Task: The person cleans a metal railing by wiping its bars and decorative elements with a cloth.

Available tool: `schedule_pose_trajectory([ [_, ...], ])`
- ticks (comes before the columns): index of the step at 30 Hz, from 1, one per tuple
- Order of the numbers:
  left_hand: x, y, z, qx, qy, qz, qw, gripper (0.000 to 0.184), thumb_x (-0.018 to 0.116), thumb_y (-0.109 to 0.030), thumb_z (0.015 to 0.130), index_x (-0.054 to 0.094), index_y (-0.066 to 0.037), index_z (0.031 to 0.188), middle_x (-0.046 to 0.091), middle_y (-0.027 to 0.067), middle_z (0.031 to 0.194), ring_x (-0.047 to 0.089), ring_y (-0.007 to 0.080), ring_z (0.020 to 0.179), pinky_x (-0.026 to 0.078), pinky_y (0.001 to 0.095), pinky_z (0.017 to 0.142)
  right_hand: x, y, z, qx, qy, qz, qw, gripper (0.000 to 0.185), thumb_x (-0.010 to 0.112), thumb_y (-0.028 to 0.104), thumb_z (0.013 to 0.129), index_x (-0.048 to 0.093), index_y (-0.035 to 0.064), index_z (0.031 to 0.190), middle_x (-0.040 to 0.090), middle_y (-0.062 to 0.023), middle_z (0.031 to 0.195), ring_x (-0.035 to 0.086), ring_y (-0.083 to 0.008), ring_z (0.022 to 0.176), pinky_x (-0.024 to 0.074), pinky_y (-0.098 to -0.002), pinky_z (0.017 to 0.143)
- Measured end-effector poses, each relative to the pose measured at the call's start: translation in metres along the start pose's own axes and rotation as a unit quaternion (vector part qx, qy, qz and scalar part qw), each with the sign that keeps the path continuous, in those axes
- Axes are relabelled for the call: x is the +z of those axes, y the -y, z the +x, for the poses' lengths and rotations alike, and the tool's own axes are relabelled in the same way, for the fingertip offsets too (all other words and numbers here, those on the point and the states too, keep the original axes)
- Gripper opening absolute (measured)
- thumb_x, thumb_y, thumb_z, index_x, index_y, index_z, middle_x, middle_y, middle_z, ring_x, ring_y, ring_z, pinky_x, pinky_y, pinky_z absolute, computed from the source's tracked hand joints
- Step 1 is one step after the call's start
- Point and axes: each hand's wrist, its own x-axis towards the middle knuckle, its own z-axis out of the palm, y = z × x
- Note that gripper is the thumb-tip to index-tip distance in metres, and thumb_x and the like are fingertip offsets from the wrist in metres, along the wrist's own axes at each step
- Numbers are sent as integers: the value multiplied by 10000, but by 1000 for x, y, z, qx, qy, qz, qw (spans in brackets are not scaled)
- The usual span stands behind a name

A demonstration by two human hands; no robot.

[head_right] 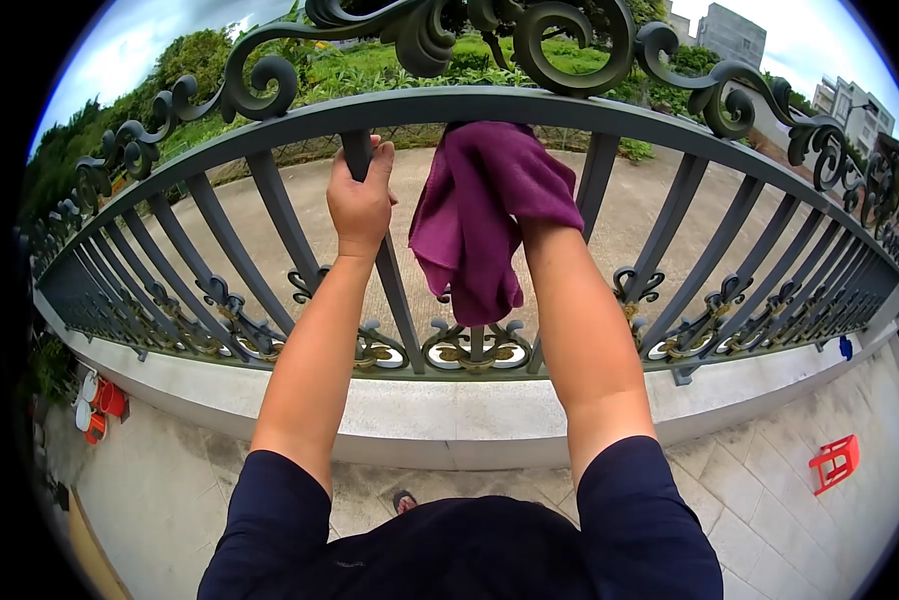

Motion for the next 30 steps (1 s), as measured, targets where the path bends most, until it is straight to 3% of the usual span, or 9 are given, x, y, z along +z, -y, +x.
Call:
schedule_pose_trajectory([
  [1,0,3,1,13,-1,7,1000,346,755,-293,974,640,-16,1147,678,33,878,583,89,539,486,256,486,5,-1,-4,-71,-55,-90,992,179,711,209,855,719,52,943,696,-204,950,673,-384,935,542,-414,837],
  [4,0,1,-1,-7,4,7,1000,350,758,-297,971,635,-19,1146,672,30,829,574,91,524,483,258,485,0,55,16,79,212,-398,889,260,609,166,875,695,22,1074,694,-197,1091,660,-376,1032,527,-402,910],
  [6,-1,-2,-2,-10,2,16,1000,341,759,-297,970,637,-27,1139,660,22,786,567,90,515,474,262,486,43,-45,-12,-115,-88,-368,919,221,737,156,810,673,28,977,653,-177,869,657,-360,835,533,-416,787],
  [7,-2,-4,-1,-9,4,20,1000,335,758,-297,970,639,-32,1137,650,16,763,564,90,511,470,265,487,32,15,-1,8,7,-385,923,255,635,166,837,687,27,1043,687,-217,1062,667,-400,1051,541,-415,916],
  [13,-2,-12,-5,-17,2,10,1000,288,740,-275,983,641,-48,1128,620,-6,701,544,87,498,441,270,497,48,-28,-35,-6,-64,-127,990,241,677,149,962,597,55,1169,662,-85,1011,660,-238,970,543,-338,850],
  [17,-5,-20,-5,-60,8,21,998,327,741,-313,947,656,-33,1092,720,134,832,718,281,777,533,373,726,51,19,-72,256,-84,308,912,154,673,92,970,521,67,980,562,-7,755,605,-126,663,507,-306,561],
  [25,-6,-23,-6,-60,10,21,998,327,732,-310,956,639,-30,1096,688,108,763,685,253,705,519,368,684,42,80,-95,334,-40,142,931,248,743,57,719,495,56,739,488,-35,577,523,-163,523,450,-343,495],
  [27,-4,-16,-6,-21,3,19,1000,321,749,-304,975,646,-35,1117,644,10,721,576,97,525,467,275,515,42,77,-100,321,-60,120,938,271,758,78,678,492,57,721,496,-42,586,524,-172,531,448,-352,503],
  [30,-5,-22,-6,1,-10,49,999,336,746,-320,972,654,-31,1115,692,64,767,656,176,624,514,321,620,30,46,-93,248,-6,148,957,163,724,63,814,583,32,891,629,-53,709,606,-148,623,508,-314,591],
])
